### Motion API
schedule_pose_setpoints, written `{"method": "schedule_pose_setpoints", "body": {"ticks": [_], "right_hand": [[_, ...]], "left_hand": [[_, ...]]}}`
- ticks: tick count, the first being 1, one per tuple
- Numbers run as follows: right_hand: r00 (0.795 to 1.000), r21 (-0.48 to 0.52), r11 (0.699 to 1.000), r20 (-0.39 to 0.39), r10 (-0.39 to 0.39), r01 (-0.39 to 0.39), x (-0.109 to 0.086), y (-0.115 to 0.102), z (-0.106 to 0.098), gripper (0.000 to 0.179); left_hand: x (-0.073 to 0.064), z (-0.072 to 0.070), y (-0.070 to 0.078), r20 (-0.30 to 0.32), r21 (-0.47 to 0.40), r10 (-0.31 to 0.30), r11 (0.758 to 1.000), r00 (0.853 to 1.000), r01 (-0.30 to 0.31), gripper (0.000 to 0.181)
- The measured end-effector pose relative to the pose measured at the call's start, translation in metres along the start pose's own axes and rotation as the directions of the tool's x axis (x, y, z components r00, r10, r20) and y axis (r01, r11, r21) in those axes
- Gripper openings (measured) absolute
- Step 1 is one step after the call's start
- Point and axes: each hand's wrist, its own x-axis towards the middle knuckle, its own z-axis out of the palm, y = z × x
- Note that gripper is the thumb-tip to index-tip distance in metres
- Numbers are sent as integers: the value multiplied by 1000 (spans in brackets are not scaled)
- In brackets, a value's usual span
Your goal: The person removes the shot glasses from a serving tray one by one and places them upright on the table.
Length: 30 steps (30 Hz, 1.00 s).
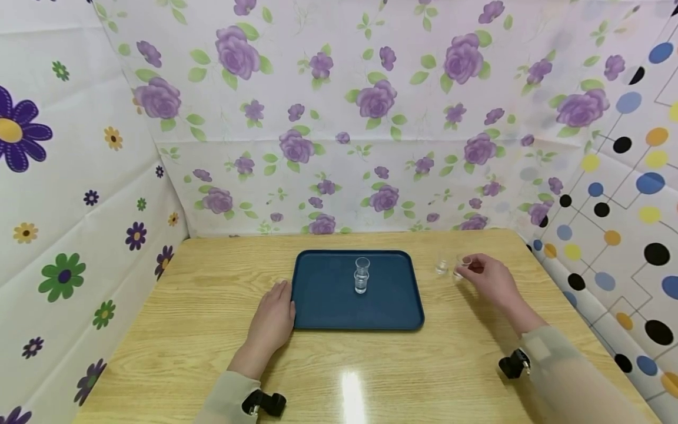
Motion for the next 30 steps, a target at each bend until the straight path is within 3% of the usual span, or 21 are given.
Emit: {"method": "schedule_pose_setpoints", "body": {"ticks": [11, 30], "right_hand": [[1000, 5, 1000, 6, 23, -23, 13, 11, 6, 50], [999, 42, 998, 28, 40, -42, 19, 8, 14, 52]], "left_hand": [[-1, 0, 1, -21, -4, 13, 1000, 1000, -13, 49], [-1, 1, 1, -12, -11, 5, 1000, 1000, -5, 50]]}}
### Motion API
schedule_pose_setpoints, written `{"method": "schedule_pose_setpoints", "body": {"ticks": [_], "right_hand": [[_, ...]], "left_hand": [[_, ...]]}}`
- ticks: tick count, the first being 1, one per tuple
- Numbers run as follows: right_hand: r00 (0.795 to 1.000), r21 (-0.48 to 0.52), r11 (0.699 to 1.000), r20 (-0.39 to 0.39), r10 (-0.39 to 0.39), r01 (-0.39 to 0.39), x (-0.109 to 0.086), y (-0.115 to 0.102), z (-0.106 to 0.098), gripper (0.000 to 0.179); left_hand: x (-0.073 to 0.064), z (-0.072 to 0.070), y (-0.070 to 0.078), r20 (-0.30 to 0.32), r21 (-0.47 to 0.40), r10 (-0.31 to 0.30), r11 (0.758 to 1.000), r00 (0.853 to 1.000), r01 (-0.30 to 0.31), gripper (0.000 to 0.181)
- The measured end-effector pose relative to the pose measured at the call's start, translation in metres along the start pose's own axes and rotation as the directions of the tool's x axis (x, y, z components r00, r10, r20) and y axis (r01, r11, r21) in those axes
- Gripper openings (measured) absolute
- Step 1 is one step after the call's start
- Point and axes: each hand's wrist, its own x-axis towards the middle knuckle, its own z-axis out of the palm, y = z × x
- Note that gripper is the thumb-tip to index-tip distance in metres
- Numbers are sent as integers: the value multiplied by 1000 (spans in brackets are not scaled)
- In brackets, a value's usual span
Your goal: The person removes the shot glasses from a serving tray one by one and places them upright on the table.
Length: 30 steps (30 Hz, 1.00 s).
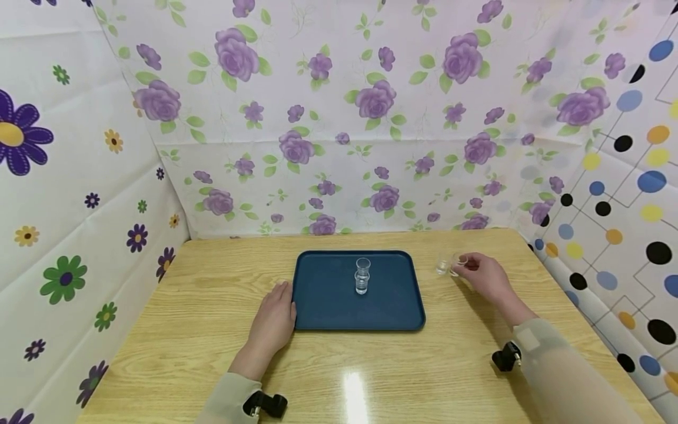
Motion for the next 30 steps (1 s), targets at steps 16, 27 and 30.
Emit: {"method": "schedule_pose_setpoints", "body": {"ticks": [16, 27, 30], "right_hand": [[999, -10, 999, -2, -52, 52, -20, -33, -14, 81], [994, -8, 994, -9, -113, 113, -30, -66, -5, 82], [994, -16, 994, -4, -112, 112, -32, -72, -1, 89]], "left_hand": [[1, -3, 2, 7, -17, -1, 1000, 1000, 2, 51], [0, -3, 2, 14, -13, -4, 1000, 1000, 4, 51], [0, -3, 1, 12, -11, -2, 1000, 1000, 2, 50]]}}
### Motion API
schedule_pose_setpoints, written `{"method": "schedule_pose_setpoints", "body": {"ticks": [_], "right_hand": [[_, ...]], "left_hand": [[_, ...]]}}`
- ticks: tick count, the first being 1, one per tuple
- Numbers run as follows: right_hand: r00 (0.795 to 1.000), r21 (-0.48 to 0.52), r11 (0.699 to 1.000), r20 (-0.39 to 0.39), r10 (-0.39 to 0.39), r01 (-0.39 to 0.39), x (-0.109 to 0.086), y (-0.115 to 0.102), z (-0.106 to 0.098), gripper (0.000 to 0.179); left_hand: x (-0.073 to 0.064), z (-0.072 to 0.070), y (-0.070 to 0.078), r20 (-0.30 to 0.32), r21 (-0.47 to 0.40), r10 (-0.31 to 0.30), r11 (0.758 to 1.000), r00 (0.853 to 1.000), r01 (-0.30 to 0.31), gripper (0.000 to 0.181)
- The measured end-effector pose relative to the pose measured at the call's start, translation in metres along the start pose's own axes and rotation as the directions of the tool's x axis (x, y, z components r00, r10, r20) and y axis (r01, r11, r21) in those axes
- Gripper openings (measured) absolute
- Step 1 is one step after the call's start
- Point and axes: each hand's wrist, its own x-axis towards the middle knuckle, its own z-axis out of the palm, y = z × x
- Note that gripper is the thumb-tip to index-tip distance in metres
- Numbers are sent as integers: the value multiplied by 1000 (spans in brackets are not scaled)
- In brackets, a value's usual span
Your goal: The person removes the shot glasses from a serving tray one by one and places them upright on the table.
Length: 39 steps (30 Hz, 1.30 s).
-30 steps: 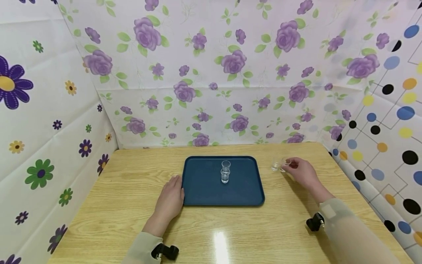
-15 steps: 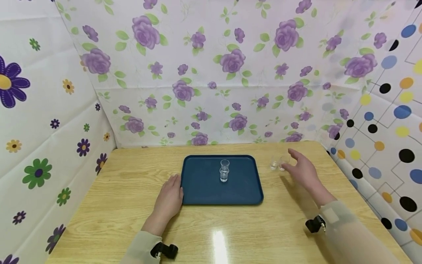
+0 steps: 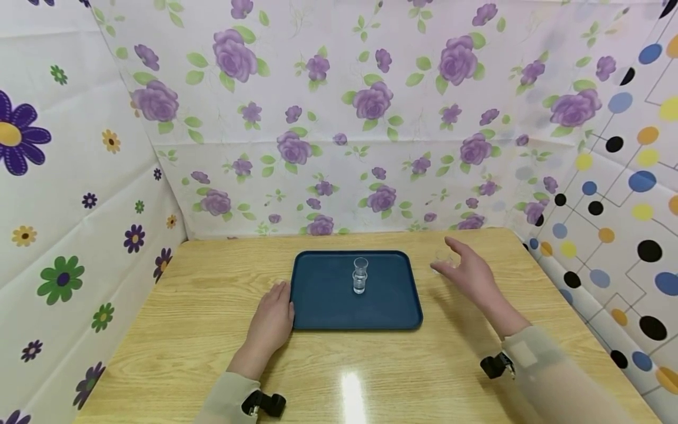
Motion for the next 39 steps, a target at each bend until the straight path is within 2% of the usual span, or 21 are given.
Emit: {"method": "schedule_pose_setpoints", "body": {"ticks": [4, 13, 22, 32, 39], "right_hand": [[1000, -12, 1000, -4, -7, 7, -1, -7, 7, 95], [999, -14, 999, -10, -31, 31, -2, -21, 25, 82], [997, 9, 997, 2, -77, 77, 2, -39, 47, 85], [993, -32, 992, 9, -121, 121, 2, -56, 74, 81], [991, -4, 992, 35, -129, 129, 0, -66, 87, 84]], "left_hand": [[0, 0, 0, -3, 6, 8, 1000, 1000, -8, 50], [1, 0, 0, -2, 14, 10, 1000, 1000, -10, 50], [2, 0, -1, -13, 19, 10, 1000, 1000, -9, 50], [2, 2, -1, -6, 17, -2, 1000, 1000, 2, 51], [1, 2, 0, -8, 20, 5, 1000, 1000, -5, 50]]}}
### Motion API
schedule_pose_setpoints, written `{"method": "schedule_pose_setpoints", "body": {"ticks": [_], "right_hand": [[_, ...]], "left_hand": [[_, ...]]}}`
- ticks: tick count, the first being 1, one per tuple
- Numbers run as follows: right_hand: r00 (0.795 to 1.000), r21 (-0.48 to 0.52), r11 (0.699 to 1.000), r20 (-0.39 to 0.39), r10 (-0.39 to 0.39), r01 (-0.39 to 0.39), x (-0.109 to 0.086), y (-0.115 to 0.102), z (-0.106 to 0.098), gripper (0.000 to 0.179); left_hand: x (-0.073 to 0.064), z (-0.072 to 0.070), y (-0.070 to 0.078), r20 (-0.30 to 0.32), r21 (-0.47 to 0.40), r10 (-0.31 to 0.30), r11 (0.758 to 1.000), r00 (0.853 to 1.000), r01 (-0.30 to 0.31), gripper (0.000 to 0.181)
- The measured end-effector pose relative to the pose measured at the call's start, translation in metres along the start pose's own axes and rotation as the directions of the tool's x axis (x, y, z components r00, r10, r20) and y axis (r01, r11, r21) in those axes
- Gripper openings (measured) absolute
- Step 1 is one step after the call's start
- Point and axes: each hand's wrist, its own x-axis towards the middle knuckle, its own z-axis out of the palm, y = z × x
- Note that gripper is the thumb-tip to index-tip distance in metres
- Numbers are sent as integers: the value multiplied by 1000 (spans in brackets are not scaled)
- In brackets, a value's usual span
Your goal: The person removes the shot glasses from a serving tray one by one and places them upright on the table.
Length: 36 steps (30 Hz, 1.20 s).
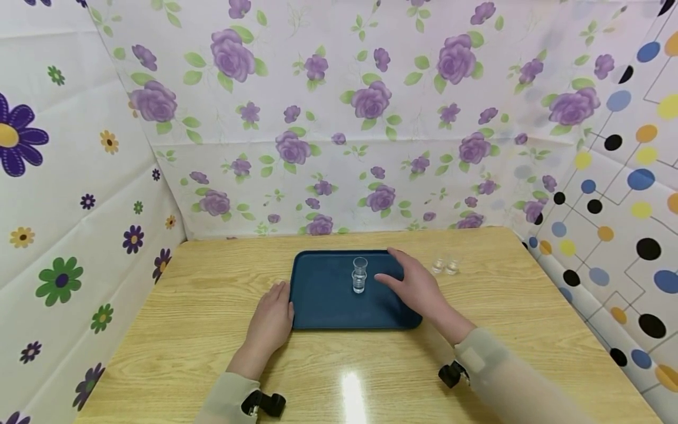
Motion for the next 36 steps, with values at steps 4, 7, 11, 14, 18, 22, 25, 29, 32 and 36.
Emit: {"method": "schedule_pose_setpoints", "body": {"ticks": [4, 7, 11, 14, 18, 22, 25, 29, 32, 36], "right_hand": [[999, -10, 1000, 34, -16, 17, 2, -2, 9, 92], [997, -26, 1000, 72, -16, 18, 3, -2, 17, 99], [993, -41, 999, 118, 0, 5, 4, -1, 25, 101], [989, -40, 999, 146, 2, 4, 4, -3, 28, 98], [987, -43, 999, 159, 11, -4, 5, -6, 33, 96], [987, -57, 998, 160, 28, -19, 7, -10, 38, 97], [987, -76, 996, 155, 49, -38, 9, -12, 42, 97], [988, -110, 992, 135, 76, -62, 12, -13, 48, 96], [988, -116, 991, 123, 88, -73, 13, -14, 51, 97], [987, -105, 991, 127, 102, -89, 14, -15, 55, 96]], "left_hand": [[-1, -1, 1, -5, 0, 5, 1000, 1000, -5, 50], [-1, -1, 0, -8, -1, 4, 1000, 1000, -4, 50], [-1, 0, 0, -5, 1, 2, 1000, 1000, -2, 50], [-1, -1, 0, -3, -3, 1, 1000, 1000, -1, 50], [-1, -1, -1, 0, -3, -1, 1000, 1000, 1, 50], [0, -2, -1, -3, 5, 1, 1000, 1000, -1, 50], [0, -2, -1, -1, 4, -2, 1000, 1000, 2, 50], [-1, -1, 0, 3, 5, -6, 1000, 1000, 6, 50], [-1, 0, -1, 0, 9, -4, 1000, 1000, 4, 50], [-1, 0, -2, -1, 3, -3, 1000, 1000, 3, 50]]}}
